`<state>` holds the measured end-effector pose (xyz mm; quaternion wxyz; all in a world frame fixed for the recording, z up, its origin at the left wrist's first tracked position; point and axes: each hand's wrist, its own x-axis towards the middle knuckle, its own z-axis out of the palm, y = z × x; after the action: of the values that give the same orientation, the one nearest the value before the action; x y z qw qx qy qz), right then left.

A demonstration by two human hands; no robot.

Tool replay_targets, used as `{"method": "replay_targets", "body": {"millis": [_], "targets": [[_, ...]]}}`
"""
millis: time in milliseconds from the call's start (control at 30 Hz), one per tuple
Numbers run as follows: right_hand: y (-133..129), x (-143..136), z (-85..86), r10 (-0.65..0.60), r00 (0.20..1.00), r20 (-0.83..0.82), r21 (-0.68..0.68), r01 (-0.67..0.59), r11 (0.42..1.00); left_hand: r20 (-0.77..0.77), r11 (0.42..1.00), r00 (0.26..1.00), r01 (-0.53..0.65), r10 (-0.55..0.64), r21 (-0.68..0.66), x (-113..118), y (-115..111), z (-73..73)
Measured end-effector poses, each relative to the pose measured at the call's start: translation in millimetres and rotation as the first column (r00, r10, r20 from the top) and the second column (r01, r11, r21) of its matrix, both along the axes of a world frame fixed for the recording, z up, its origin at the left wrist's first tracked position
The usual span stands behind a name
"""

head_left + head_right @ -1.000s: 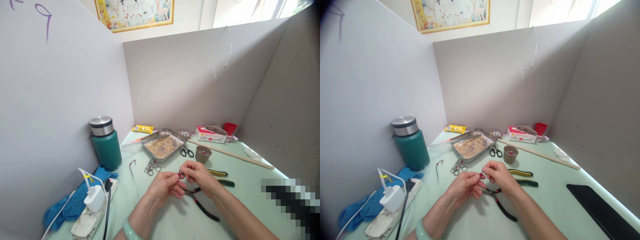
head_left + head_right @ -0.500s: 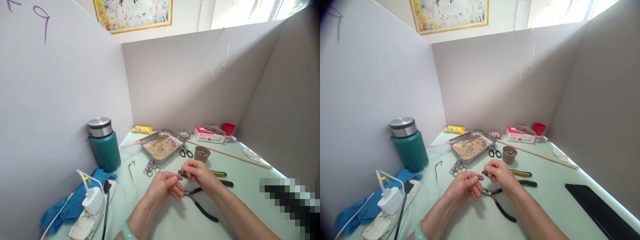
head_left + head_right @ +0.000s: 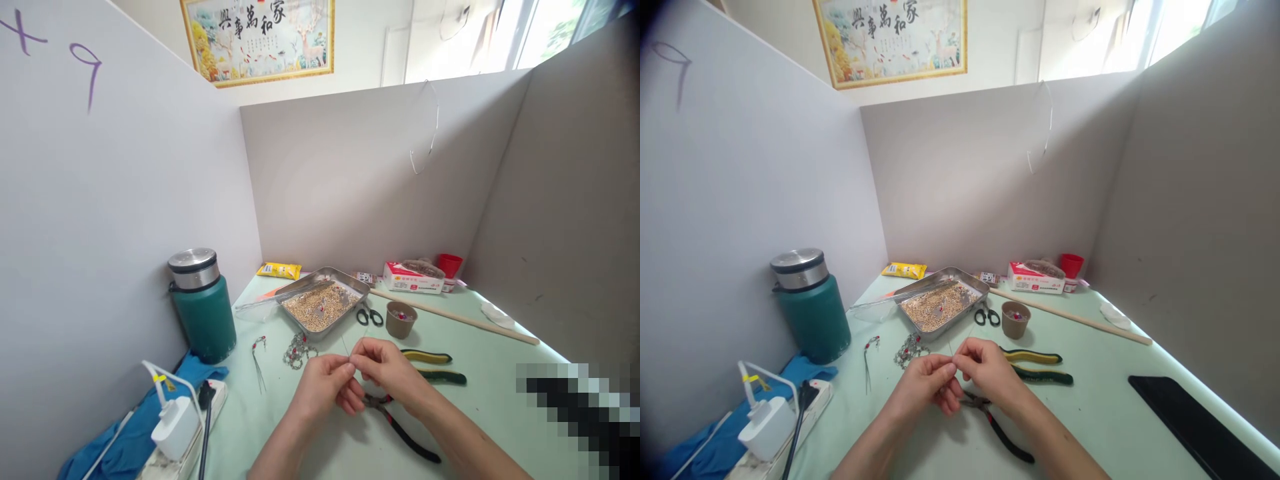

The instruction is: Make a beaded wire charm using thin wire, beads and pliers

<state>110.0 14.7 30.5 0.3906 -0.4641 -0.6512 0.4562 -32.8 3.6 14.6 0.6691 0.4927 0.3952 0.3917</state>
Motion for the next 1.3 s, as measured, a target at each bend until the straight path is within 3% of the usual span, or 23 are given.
{"method": "replay_targets", "body": {"millis": [167, 267, 567, 767, 900, 1033, 1200, 1300], "targets": [[0.3, 3.2, 2.8, 0.073, 0.995, -0.062, 0.041, -0.071, 0.997, 0.164, 0.993, 0.986, 0.049, -0.031, -0.103, -3.8, -1.1, -0.7], [2.8, 4.3, 1.3, 0.056, 0.998, -0.043, 0.041, -0.054, 0.998, 0.205, 0.991, 0.979, 0.04, -0.013, -0.126, -3.8, -0.8, -1.6], [-4.7, -3.1, -11.6, -0.037, 0.998, -0.044, 0.161, 0.044, 0.986, 0.045, 0.989, 0.99, -0.131, 0.134, -0.067, -1.6, -3.8, 0.0], [-35.8, -1.2, -20.0, -0.065, 0.995, -0.078, 0.144, 0.075, 0.987, -0.006, 0.985, 0.987, -0.161, 0.161, -0.057, 2.4, -32.8, 8.3], [-64.9, -2.8, -28.3, -0.078, 0.997, 0.013, 0.245, 0.073, 0.967, -0.028, 0.969, 0.969, -0.245, 0.245, -0.011, 2.1, -54.1, -3.8], [-90.8, -5.2, -37.9, -0.235, 0.93, 0.281, 0.483, 0.074, 0.872, -0.048, 0.934, 0.937, -0.339, 0.346, 0.115, 0.4, -65.9, -21.3], [-92.6, -4.5, -43.8, -0.184, 0.923, 0.339, 0.554, -0.038, 0.832, -0.028, 0.921, 0.932, -0.353, 0.362, 0.167, 1.8, -71.5, -28.7], [-86.5, -1.8, -47.5, -0.153, 0.939, 0.306, 0.517, -0.029, 0.856, 0.002, 0.929, 0.94, -0.337, 0.341, 0.155, 3.4, -72.6, -30.5]]}}
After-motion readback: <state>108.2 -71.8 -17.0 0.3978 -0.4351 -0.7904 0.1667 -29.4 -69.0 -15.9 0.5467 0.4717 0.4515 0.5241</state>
